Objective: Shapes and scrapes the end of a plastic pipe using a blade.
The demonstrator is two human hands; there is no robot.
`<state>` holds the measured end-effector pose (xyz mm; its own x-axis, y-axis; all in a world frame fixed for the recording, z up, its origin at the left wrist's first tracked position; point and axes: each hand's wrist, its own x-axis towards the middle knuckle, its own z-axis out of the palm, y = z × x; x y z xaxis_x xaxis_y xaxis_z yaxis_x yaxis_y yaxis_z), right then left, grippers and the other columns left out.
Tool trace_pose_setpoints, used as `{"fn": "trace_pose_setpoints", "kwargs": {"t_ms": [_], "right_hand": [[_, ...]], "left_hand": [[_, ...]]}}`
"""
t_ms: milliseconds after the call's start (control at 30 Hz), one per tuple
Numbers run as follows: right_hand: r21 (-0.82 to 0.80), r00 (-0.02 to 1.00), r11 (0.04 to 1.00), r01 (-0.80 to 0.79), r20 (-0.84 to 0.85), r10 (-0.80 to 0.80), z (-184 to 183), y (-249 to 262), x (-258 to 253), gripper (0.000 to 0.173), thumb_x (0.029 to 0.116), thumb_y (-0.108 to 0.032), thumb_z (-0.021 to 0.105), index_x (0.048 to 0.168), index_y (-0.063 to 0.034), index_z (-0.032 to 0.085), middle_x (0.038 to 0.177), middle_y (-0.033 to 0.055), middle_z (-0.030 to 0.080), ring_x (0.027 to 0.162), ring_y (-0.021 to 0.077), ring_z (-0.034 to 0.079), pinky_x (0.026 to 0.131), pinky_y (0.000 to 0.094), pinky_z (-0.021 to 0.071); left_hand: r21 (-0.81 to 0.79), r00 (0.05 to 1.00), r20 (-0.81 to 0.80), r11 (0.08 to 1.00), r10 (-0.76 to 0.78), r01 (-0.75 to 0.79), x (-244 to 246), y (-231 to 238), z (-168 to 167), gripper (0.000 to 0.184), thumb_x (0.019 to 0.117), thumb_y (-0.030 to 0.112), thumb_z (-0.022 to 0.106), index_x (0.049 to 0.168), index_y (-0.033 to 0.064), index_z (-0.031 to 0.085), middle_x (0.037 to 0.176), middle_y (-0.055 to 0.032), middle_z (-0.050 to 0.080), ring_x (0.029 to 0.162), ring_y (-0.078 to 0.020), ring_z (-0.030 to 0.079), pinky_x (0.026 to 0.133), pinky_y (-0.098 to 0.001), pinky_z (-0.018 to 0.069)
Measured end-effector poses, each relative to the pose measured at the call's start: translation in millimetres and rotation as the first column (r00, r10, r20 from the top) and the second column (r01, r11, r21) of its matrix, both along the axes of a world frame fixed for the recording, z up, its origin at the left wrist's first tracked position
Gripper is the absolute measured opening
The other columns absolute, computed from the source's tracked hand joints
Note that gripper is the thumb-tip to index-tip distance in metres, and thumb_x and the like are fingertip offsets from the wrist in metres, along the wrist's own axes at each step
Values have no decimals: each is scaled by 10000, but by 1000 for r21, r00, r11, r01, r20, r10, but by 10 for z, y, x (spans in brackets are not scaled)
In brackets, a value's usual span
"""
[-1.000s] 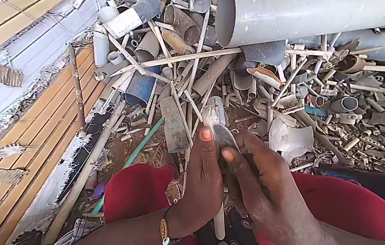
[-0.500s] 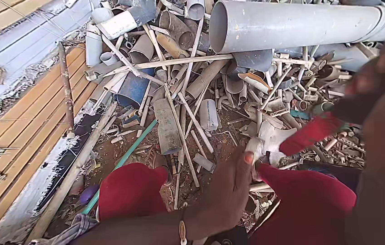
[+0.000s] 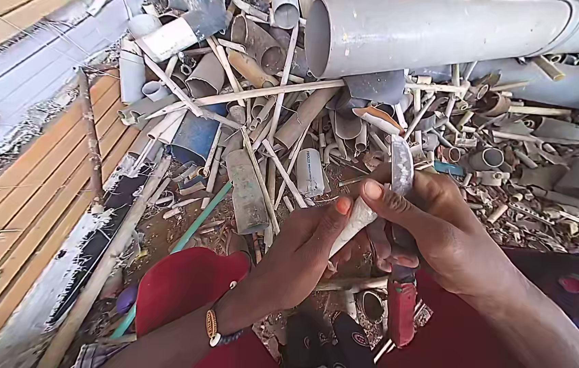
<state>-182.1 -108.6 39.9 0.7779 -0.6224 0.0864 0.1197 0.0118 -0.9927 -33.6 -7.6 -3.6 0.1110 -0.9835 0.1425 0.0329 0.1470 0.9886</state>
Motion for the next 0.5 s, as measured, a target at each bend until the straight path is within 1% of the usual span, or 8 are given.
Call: {"fn": "trace_pose_setpoints", "kwargs": {"t_ms": [67, 100, 133, 200, 267, 333, 433, 500], "right_hand": [[-7, 999, 999, 42, -4, -42, 22, 13, 17, 191, 1057, -128, 498, 884, -134, 579, 554, -66, 583, 435, -29, 532, 408, 111, 449], [-14, 999, 998, 54, 1, -54, 28, 17, 19, 179, 1060, -134, 496, 900, -133, 576, 563, -65, 582, 440, -33, 525, 410, 103, 435], [-33, 998, 998, 60, 18, -60, 29, 22, 21, 163, 1063, -140, 500, 919, -131, 577, 572, -66, 583, 448, -38, 524, 414, 94, 429], [-90, 996, 993, 71, 58, -66, 26, 32, 32, 141, 1071, -151, 501, 950, -132, 570, 590, -74, 577, 475, -42, 532, 436, 90, 439], [-131, 994, 988, 83, 82, -72, 18, 36, 47, 136, 1077, -154, 486, 966, -133, 562, 606, -79, 581, 490, -40, 541, 454, 92, 453], [-181, 993, 979, 98, 77, -85, 0, 47, 65, 113, 1078, -168, 483, 994, -138, 553, 621, -89, 583, 499, -41, 543, 461, 96, 460], [-275, 992, 954, 121, 55, -110, -35, 77, 87, 100, 1078, -223, 500, 1064, -138, 550, 653, -111, 574, 512, -49, 534, 460, 96, 458], [-298, 991, 945, 133, 39, -127, -50, 104, 97, 105, 1075, -226, 506, 1091, -130, 543, 672, -109, 574, 524, -44, 537, 466, 99, 460]], "left_hand": [[-159, 967, 175, 975, 184, -157, -5, -32, -38, 324, 1115, 322, 383, 1124, 99, 618, 850, 76, 628, 727, 26, 623, 638, -140, 542], [-255, 939, 231, 947, 256, -196, 0, -45, -47, 326, 1105, 323, 425, 1194, 68, 606, 957, 57, 642, 827, 20, 632, 720, -148, 550], [-345, 917, 258, 916, 304, -207, 14, -54, -46, 337, 1092, 308, 471, 1237, 29, 593, 1060, 27, 658, 931, -4, 652, 817, -180, 580], [-463, 887, 268, 857, 377, -225, 43, -66, -34, 338, 1043, 241, 580, 1280, 0, 585, 1162, -21, 690, 1036, -74, 681, 906, -254, 601], [-532, 852, 264, 805, 453, -263, 65, -72, -28, 280, 987, 182, 666, 1214, 19, 651, 1138, -26, 726, 1046, -106, 703, 911, -284, 614], [-577, 809, 277, 763, 519, -292, 91, -63, -17, 210, 946, 145, 714, 1124, 33, 729, 1109, -18, 753, 1045, -101, 713, 895, -267, 619], [-619, 774, 293, 729, 561, -294, 132, -41, 2, 153, 908, 110, 741, 1032, 25, 771, 1054, -32, 771, 1004, -97, 729, 850, -240, 625], [-629, 766, 294, 719, 572, -296, 148, -22, 7, 125, 891, 88, 747, 988, 15, 780, 1020, -39, 780, 971, -95, 741, 828, -233, 633]]}}
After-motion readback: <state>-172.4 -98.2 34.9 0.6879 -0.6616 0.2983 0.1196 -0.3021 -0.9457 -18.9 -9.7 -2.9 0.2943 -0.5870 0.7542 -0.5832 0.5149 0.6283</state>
